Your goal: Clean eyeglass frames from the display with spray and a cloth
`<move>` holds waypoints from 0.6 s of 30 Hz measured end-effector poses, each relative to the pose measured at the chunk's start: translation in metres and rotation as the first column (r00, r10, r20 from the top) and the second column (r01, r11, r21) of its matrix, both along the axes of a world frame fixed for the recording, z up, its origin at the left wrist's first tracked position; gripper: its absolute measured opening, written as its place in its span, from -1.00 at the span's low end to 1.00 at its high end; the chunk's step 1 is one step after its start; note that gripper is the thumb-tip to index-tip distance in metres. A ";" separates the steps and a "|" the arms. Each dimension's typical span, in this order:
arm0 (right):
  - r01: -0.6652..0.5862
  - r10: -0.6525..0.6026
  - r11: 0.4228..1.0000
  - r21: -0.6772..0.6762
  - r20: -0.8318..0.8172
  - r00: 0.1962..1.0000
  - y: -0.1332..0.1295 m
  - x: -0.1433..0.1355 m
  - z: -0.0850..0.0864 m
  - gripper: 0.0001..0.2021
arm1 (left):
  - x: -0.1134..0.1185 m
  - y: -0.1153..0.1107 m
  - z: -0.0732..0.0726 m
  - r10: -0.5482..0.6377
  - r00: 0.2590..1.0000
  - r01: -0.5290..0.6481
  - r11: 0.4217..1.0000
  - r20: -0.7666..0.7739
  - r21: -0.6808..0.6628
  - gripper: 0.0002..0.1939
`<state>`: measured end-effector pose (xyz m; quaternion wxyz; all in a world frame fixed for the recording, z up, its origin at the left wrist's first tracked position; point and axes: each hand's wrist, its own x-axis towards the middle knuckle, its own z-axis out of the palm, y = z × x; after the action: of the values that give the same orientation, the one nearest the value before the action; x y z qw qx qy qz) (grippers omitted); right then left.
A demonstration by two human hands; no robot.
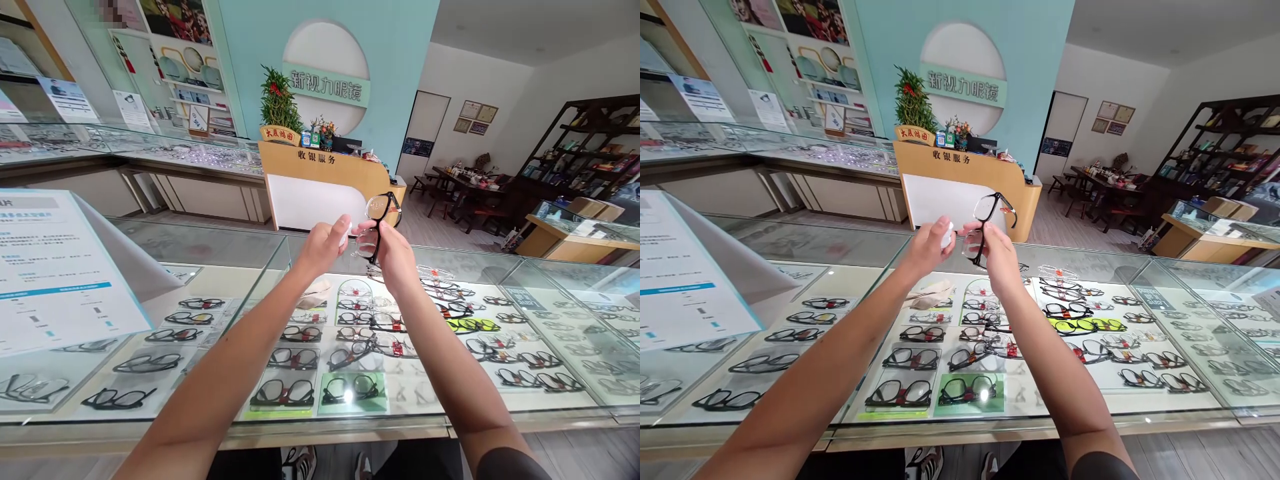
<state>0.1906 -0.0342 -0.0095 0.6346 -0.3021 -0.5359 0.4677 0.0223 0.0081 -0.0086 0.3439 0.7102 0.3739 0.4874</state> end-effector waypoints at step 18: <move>-0.035 0.021 0.996 -0.086 -0.160 0.987 0.003 0.004 0.005 -0.65 | -0.032 0.085 -0.056 0.395 0.916 -0.387 0.916 0.066 -0.106 -0.71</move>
<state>0.1942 -0.0312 -0.0042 0.6545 -0.2841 -0.4666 0.5227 -0.0096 0.0931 -0.0647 0.2874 0.5831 0.5148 0.5589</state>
